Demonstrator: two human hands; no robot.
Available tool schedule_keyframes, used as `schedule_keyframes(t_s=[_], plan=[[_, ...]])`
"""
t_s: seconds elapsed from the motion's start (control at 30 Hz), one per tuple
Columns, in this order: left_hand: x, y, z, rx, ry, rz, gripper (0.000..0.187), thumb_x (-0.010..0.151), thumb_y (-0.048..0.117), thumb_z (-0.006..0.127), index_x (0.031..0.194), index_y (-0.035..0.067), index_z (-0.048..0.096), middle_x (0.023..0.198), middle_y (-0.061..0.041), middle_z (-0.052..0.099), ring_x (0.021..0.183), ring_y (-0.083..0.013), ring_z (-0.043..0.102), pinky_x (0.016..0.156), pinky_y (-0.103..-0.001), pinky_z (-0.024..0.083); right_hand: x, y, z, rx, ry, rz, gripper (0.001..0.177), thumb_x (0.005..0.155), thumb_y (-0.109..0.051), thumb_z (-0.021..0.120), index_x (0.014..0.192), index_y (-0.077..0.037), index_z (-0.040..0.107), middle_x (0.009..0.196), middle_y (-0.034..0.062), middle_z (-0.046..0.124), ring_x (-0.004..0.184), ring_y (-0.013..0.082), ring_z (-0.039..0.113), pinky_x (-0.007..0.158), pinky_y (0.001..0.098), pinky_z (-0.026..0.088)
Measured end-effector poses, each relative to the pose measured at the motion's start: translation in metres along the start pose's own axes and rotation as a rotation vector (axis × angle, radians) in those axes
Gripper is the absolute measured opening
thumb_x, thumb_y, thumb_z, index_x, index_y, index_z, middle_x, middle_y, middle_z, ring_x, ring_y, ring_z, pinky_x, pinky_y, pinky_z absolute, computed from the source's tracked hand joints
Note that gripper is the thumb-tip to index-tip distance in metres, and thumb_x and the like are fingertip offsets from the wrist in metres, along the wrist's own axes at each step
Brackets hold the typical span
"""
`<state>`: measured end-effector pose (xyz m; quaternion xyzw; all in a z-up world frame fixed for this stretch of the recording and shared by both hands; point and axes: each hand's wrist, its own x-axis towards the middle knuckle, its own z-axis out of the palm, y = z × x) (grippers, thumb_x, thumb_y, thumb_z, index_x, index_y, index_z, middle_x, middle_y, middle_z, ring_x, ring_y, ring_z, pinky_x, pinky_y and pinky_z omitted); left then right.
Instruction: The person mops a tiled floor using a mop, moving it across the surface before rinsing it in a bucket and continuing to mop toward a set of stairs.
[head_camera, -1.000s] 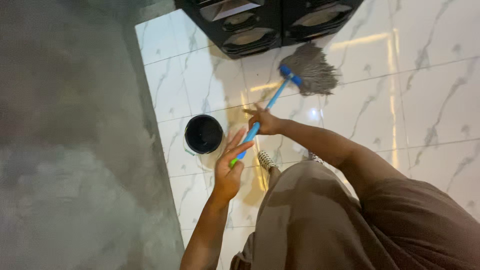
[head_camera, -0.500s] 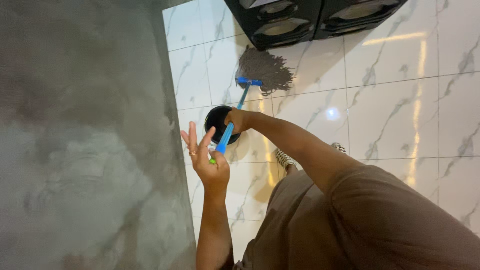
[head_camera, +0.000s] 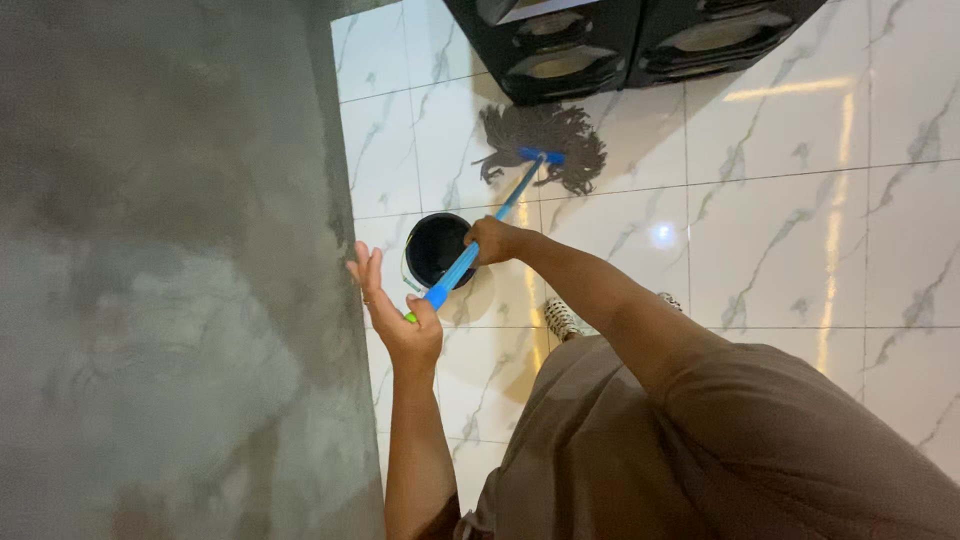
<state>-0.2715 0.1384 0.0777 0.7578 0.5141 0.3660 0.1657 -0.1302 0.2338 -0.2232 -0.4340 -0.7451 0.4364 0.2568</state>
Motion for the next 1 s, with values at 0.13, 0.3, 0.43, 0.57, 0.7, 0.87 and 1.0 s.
schedule_keyframes(t_s=[0.13,0.3,0.43,0.57,0.7,0.87,1.0], plan=[[-0.009,0.016,0.034,-0.076,-0.029,0.061,0.074,0.079,-0.006,0.043,0.152,-0.003,0.040,0.165,-0.027,0.033,0.159,-0.0530,0.018,0.133,-0.059,0.012,-0.048,0.028,-0.024,-0.050,0.121,-0.066,0.036,0.065,-0.036,0.080,0.058,-0.008,0.059,0.061,0.0158,0.062,0.062,0.0413,0.062,0.062,0.0520,0.049],[-0.014,0.053,0.070,-0.156,-0.132,0.063,0.073,0.080,-0.007,0.043,0.152,0.001,0.045,0.169,-0.025,0.032,0.162,-0.0533,0.015,0.133,-0.058,0.015,-0.108,0.045,-0.053,-0.078,0.150,0.095,0.038,0.068,-0.033,0.077,0.058,-0.005,0.054,0.061,0.0175,0.058,0.062,0.0413,0.059,0.062,0.0508,0.048],[-0.012,0.077,0.089,-0.158,-0.174,0.105,0.075,0.077,-0.007,0.045,0.152,0.002,0.045,0.170,-0.023,0.031,0.162,-0.0524,0.014,0.131,-0.059,0.014,-0.152,0.058,-0.069,-0.056,0.254,0.131,0.038,0.069,-0.034,0.079,0.062,-0.005,0.055,0.065,0.0176,0.060,0.067,0.0408,0.060,0.064,0.0506,0.048],[-0.018,0.098,0.112,-0.205,-0.221,0.180,0.073,0.077,-0.006,0.046,0.149,0.003,0.047,0.170,-0.020,0.031,0.162,-0.0503,0.015,0.132,-0.059,0.016,-0.204,0.073,-0.078,-0.133,0.306,0.246,0.034,0.067,-0.032,0.082,0.059,-0.008,0.058,0.068,0.0175,0.062,0.074,0.0402,0.062,0.074,0.0536,0.048],[-0.033,0.122,0.148,-0.265,-0.292,0.204,0.073,0.075,-0.006,0.050,0.146,0.006,0.051,0.167,-0.020,0.034,0.160,-0.0497,0.018,0.131,-0.059,0.015,-0.271,0.098,-0.086,-0.183,0.441,0.301,0.025,0.066,-0.025,0.079,0.062,-0.009,0.059,0.072,0.0135,0.066,0.082,0.0391,0.064,0.085,0.0544,0.048],[-0.045,0.149,0.199,-0.431,-0.359,0.163,0.061,0.085,0.000,0.056,0.145,0.008,0.052,0.154,-0.019,0.052,0.153,-0.0427,0.041,0.127,-0.051,0.034,-0.339,0.124,-0.103,-0.236,0.542,0.457,0.016,0.071,-0.017,0.076,0.067,-0.009,0.064,0.078,0.0133,0.068,0.086,0.0384,0.065,0.089,0.0522,0.049],[-0.043,0.155,0.230,-0.410,-0.538,-0.002,0.047,0.092,0.006,0.059,0.139,0.009,0.057,0.134,-0.017,0.069,0.129,-0.0324,0.065,0.111,-0.043,0.051,-0.376,0.133,-0.124,-0.008,0.587,0.623,0.017,0.075,-0.018,0.078,0.089,-0.010,0.071,0.100,0.0139,0.071,0.101,0.0348,0.069,0.092,0.0428,0.054]])
